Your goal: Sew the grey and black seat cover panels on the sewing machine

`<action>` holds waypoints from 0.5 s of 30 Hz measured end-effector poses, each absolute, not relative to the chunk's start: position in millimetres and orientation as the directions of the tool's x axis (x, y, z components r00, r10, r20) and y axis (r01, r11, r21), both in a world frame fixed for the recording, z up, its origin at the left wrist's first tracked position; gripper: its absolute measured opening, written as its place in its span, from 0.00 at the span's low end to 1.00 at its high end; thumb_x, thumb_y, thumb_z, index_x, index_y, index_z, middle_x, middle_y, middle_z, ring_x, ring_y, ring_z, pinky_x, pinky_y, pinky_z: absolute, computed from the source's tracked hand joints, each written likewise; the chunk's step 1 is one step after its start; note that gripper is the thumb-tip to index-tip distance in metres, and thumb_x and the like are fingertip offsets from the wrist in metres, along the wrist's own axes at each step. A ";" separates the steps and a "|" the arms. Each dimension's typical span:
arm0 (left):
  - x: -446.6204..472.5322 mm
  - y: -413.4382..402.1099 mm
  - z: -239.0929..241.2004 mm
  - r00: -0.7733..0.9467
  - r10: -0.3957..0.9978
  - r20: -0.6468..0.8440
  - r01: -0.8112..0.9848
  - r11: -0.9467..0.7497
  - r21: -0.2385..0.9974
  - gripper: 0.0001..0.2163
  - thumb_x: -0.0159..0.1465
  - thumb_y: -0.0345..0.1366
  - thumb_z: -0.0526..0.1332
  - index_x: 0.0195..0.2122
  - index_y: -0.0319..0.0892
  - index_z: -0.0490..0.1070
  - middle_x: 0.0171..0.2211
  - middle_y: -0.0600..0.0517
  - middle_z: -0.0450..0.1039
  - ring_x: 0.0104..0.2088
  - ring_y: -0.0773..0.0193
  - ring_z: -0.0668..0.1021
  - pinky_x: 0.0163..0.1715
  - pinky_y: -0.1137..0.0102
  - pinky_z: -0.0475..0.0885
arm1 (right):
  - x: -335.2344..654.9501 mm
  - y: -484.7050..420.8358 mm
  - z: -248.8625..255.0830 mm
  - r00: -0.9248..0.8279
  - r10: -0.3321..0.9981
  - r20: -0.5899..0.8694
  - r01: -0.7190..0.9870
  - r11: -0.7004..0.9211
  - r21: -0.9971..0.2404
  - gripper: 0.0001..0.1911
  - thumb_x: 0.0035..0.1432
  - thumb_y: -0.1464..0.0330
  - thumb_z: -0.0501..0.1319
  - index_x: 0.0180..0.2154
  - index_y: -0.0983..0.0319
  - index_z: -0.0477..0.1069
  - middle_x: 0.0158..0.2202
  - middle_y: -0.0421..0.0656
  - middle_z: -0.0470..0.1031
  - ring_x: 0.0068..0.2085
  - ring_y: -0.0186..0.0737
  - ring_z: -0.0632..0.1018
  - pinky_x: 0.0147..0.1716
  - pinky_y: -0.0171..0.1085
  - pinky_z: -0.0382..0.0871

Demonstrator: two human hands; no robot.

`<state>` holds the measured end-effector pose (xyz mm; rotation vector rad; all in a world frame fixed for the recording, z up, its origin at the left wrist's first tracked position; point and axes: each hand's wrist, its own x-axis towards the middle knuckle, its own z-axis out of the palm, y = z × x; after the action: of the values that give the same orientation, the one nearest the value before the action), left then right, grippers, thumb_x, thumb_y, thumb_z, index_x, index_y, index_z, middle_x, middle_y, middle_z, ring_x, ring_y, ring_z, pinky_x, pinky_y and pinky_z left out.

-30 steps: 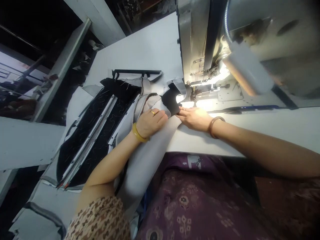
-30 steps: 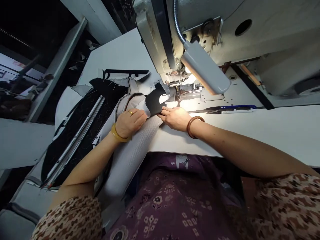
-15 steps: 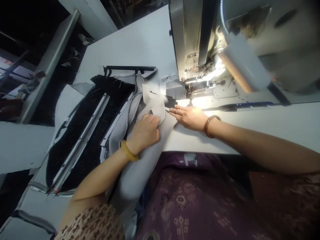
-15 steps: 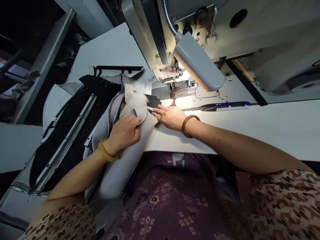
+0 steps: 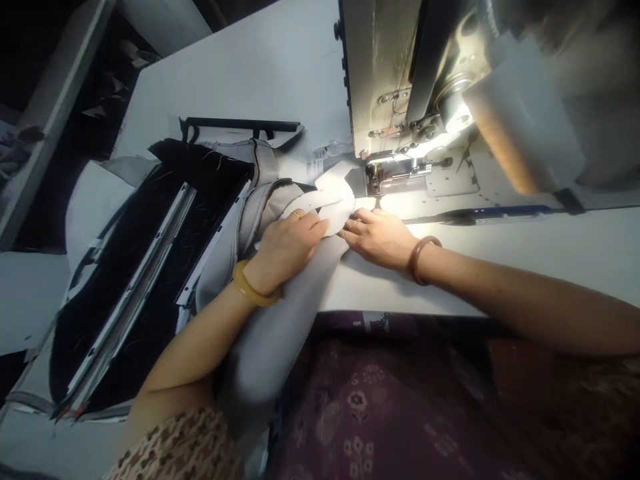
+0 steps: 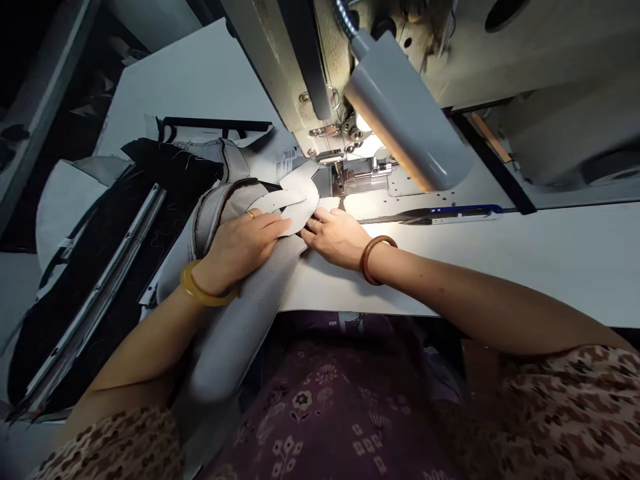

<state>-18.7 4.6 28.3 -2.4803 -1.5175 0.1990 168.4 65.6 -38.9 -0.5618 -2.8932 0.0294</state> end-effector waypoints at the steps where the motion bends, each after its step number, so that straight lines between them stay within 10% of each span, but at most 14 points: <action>1: -19.3 1.9 31.2 0.463 0.886 0.020 0.849 -0.437 -0.297 0.08 0.61 0.26 0.51 0.32 0.42 0.69 0.32 0.50 0.72 0.34 0.59 0.72 0.26 0.68 0.62 | 168.5 65.6 -38.7 -0.908 0.374 0.187 0.371 0.927 -0.053 0.17 0.66 0.72 0.45 0.47 0.67 0.69 0.44 0.49 0.73 0.44 0.46 0.67 0.31 0.37 0.55; 5: -19.4 -2.1 35.8 0.490 0.871 0.036 0.827 -0.452 -0.335 0.09 0.59 0.23 0.50 0.25 0.41 0.64 0.27 0.49 0.68 0.32 0.59 0.71 0.26 0.67 0.63 | 169.2 64.9 -34.3 -0.918 0.373 0.136 0.375 0.927 -0.010 0.20 0.66 0.72 0.44 0.54 0.64 0.65 0.54 0.49 0.67 0.44 0.46 0.68 0.31 0.38 0.59; 15: -24.2 28.6 4.1 0.279 0.947 0.156 0.952 -0.294 0.082 0.09 0.59 0.32 0.54 0.21 0.41 0.62 0.38 0.46 0.70 0.44 0.57 0.72 0.46 0.59 0.68 | 169.4 55.4 -22.8 -0.884 0.465 -0.046 0.463 0.885 0.046 0.27 0.63 0.74 0.40 0.63 0.59 0.51 0.62 0.47 0.54 0.35 0.42 0.75 0.19 0.35 0.60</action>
<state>-24.2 28.6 4.1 -2.4903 -1.8500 -0.2729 169.4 55.4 -22.8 -0.7649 -3.1043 -0.0535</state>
